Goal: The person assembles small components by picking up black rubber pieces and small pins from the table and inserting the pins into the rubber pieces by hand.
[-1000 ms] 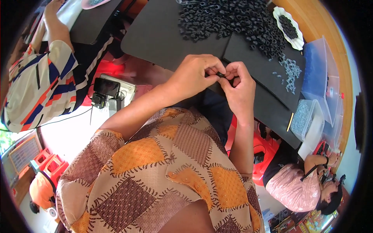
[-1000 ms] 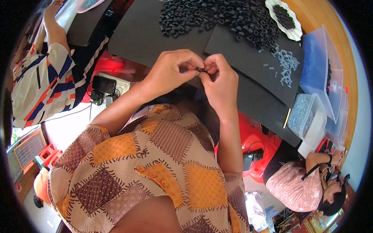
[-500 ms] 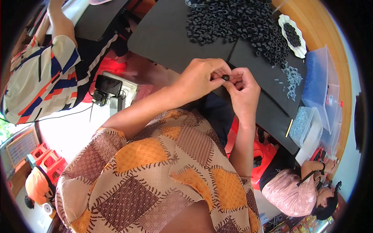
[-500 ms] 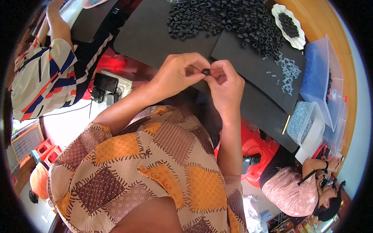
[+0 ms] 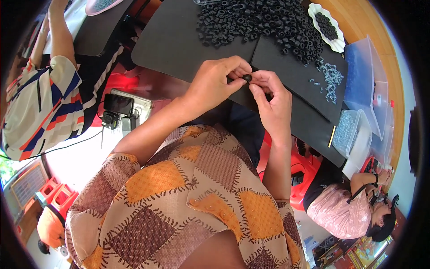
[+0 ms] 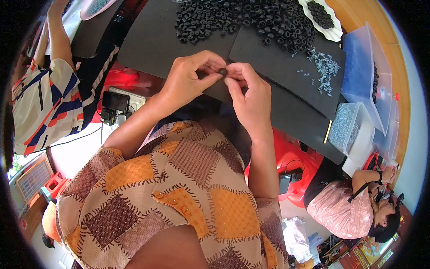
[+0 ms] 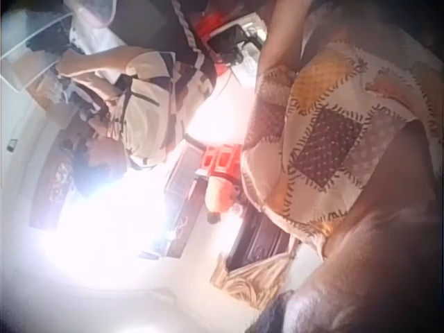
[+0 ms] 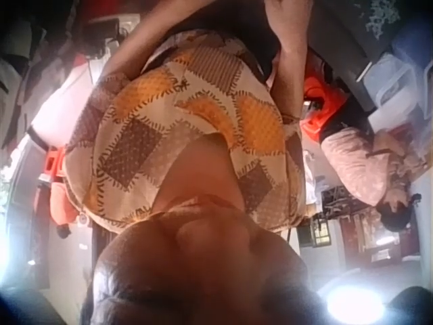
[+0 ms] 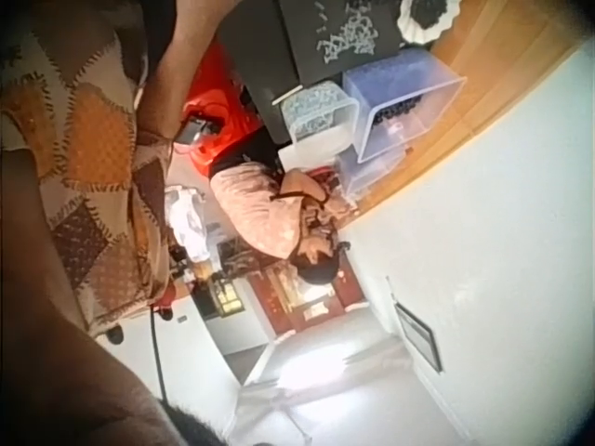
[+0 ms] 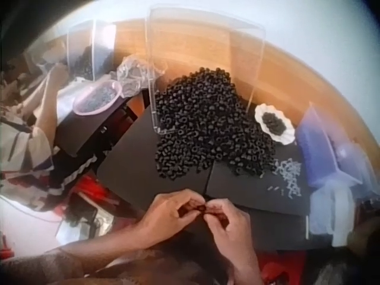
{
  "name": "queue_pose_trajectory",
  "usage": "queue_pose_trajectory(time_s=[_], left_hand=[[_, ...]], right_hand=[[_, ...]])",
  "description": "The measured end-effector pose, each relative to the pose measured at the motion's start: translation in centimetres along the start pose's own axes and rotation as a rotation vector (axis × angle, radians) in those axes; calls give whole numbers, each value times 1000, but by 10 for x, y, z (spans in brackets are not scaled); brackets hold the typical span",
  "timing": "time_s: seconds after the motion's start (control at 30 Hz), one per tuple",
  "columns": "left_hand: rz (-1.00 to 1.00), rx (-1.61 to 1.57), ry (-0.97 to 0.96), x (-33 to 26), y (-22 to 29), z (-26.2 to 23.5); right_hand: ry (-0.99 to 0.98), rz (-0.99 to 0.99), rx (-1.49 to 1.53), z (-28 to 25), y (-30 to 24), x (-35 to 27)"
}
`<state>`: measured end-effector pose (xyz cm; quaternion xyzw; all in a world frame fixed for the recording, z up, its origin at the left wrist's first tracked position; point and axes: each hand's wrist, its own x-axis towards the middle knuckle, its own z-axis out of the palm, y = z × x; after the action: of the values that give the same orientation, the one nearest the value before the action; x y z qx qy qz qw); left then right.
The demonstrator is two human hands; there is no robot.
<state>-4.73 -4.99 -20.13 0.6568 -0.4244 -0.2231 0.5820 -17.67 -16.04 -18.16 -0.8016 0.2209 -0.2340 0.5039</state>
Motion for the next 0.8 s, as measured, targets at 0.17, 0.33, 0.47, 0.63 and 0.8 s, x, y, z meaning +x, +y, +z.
queue_pose_trajectory(time_s=[0.17,0.33,0.47,0.63,0.8], left_hand=[[32,57,-31,0,0,0],[43,77,-41,-3,-2,-3],[73,142,-43,-2,-1,-3],[173,238,-25,-3,-4,-8],[186,261,-25,-4,-5,-8]], right_hand=[[51,11,-73,5,5,-1],[60,-13,-97,6,7,-3],[60,-72,-119,6,7,-2],[46,-122,-142,8,5,-2],[31,-108,-175,10,2,-2]])
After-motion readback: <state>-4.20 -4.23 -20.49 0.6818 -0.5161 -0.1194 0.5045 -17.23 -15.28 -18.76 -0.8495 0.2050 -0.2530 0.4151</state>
